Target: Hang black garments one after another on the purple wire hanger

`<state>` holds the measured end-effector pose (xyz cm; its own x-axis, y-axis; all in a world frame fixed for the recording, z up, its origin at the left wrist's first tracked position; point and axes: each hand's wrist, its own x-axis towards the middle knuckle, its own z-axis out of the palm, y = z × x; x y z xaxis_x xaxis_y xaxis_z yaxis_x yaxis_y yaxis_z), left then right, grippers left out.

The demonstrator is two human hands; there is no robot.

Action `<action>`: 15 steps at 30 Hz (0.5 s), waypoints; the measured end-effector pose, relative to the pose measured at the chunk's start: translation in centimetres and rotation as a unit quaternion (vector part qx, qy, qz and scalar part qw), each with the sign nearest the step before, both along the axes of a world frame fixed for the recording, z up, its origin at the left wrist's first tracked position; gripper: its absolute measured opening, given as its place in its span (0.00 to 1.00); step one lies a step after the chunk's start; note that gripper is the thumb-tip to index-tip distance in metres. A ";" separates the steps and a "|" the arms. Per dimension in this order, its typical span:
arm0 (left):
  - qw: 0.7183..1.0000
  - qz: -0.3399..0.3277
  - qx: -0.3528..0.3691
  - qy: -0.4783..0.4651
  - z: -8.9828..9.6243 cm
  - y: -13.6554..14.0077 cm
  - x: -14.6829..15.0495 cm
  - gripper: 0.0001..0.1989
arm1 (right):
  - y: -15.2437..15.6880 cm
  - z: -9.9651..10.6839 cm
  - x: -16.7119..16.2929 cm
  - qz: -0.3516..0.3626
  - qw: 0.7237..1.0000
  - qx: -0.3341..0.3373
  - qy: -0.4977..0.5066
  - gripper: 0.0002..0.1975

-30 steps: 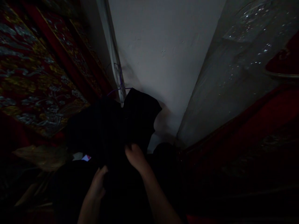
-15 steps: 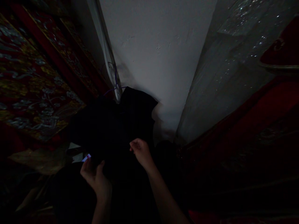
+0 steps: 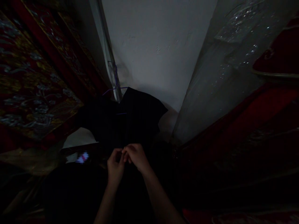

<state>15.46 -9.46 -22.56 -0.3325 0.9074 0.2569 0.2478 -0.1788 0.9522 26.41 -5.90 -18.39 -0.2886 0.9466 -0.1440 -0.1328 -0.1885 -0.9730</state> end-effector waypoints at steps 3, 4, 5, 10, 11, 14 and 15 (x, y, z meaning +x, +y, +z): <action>0.999 -0.030 0.010 0.010 -0.4 -0.1 0.4 0.04 | 1.7 2.6 0.0 -0.033 0.999 0.016 0.022 0.12; 0.999 -0.029 0.008 0.018 -0.6 -0.1 0.6 0.04 | 2.8 4.1 -0.1 -0.047 0.998 0.030 0.035 0.12; 0.999 -0.026 0.003 0.025 -0.9 0.0 0.9 0.05 | 4.0 5.9 -0.2 -0.062 0.996 0.049 0.050 0.11; 0.998 -0.039 -0.009 0.046 -1.5 0.6 1.6 0.06 | 8.6 14.3 -0.9 -0.067 0.981 0.167 0.075 0.10; 0.998 -0.043 -0.009 0.050 -1.3 0.8 1.5 0.06 | 8.7 15.1 -1.1 -0.058 0.977 0.191 0.074 0.10; 0.994 -0.091 -0.035 0.054 0.8 1.7 0.7 0.06 | 7.5 15.3 -1.1 -0.063 0.966 0.240 0.079 0.10; 0.991 -0.113 -0.043 0.057 2.1 2.0 0.3 0.05 | 6.9 14.9 -1.0 -0.073 0.963 0.244 0.083 0.10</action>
<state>15.72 -7.49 -20.45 -0.0923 0.9753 0.2006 0.3181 -0.1620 0.9341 25.40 1.05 -3.51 -0.1278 0.9219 0.3656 -0.2837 0.3193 -0.9042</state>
